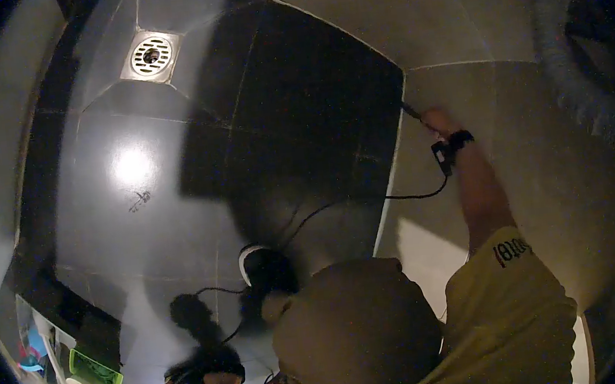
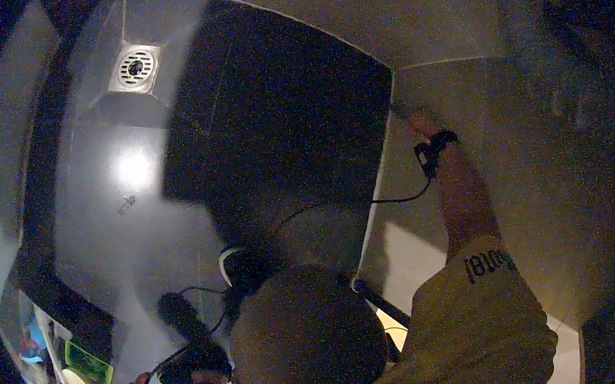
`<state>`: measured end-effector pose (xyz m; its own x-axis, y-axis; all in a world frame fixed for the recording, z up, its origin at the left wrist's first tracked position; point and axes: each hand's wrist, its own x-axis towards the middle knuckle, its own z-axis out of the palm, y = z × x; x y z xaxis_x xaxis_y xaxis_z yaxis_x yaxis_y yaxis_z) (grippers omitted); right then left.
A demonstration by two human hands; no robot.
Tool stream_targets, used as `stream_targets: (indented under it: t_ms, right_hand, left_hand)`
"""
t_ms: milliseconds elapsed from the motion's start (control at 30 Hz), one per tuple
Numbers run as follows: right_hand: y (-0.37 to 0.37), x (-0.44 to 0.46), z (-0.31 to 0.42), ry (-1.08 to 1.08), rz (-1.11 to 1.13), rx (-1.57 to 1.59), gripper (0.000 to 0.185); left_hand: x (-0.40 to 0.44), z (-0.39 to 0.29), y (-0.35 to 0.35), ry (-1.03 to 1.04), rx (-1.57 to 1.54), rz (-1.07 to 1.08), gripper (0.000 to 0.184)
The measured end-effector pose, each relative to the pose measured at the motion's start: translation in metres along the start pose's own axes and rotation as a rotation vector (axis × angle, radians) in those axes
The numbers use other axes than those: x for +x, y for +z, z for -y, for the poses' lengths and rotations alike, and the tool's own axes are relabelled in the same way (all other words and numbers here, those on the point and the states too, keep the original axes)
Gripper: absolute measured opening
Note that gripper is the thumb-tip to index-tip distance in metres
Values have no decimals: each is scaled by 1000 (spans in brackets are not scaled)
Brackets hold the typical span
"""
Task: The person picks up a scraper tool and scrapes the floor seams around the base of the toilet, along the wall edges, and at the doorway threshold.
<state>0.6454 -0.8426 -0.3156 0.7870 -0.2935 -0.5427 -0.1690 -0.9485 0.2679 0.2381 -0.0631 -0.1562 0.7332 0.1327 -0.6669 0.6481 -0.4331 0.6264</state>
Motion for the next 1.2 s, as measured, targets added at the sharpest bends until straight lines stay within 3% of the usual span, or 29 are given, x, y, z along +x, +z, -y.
stream_targets:
  t_ms: [100, 200, 267, 300, 367, 400, 467, 600, 667, 800, 900, 933, 1000, 1067, 1100, 1167, 1200]
  right_hand:
    - [-33, -15, 14, -72, -17, 56, 26]
    - [-26, 1, 8, 89, -85, 273, 26]
    - [6, 52, -36, -34, 127, -156, 27]
    - [1, 46, -38, -32, 124, -155, 27]
    - [-26, 19, -31, -311, 125, 202, 25]
    - [-37, 8, -17, -319, 119, 200, 25]
    - [-45, -19, 20, 273, 76, 722, 21]
    - [-35, -29, 43, 307, 9, 593, 18]
    - [-32, -21, 20, -7, 115, 400, 20]
    - [-42, -27, 34, 113, 196, 569, 21]
    - [-9, 8, 2, 237, 83, 660, 21]
    - [-4, 18, -14, -48, 22, 345, 22]
    - [-4, 37, -48, -323, -50, 25, 22]
    - [-16, 44, -46, 512, 358, 880, 19]
    - [-14, 43, -45, 513, 361, 874, 19]
    - [-32, -16, 20, 189, 97, 724, 18]
    - [-25, -13, 20, 188, 99, 725, 18]
  left_hand:
    - [0, -6, 5, -1, -18, -10, 10]
    - [-3, -3, 6, 52, 88, 40, 11]
    - [-6, 8, 2, 109, -97, 47, 11]
    - [-5, 5, 1, 112, -98, 46, 11]
    - [-1, -4, 0, 33, -1, 60, 11]
    - [0, -6, 2, 35, -5, 51, 11]
    - [-2, -8, 7, 41, 54, 48, 9]
    - [-3, -8, 7, -18, 20, 59, 8]
    - [4, -17, 6, 31, -21, 33, 7]
    - [-2, -7, 6, 5, 20, 67, 7]
    - [-1, -10, 3, -25, -5, 75, 7]
    - [1, -11, 1, -53, 19, 77, 7]
    - [4, -6, 1, -70, 41, 76, 6]
    - [1, 3, 6, -4, -33, 56, 7]
    - [-2, 6, 7, -10, -35, 57, 7]
    - [-3, 5, 2, -93, -64, 116, 9]
    - [-2, 2, 3, -94, -62, 115, 9]
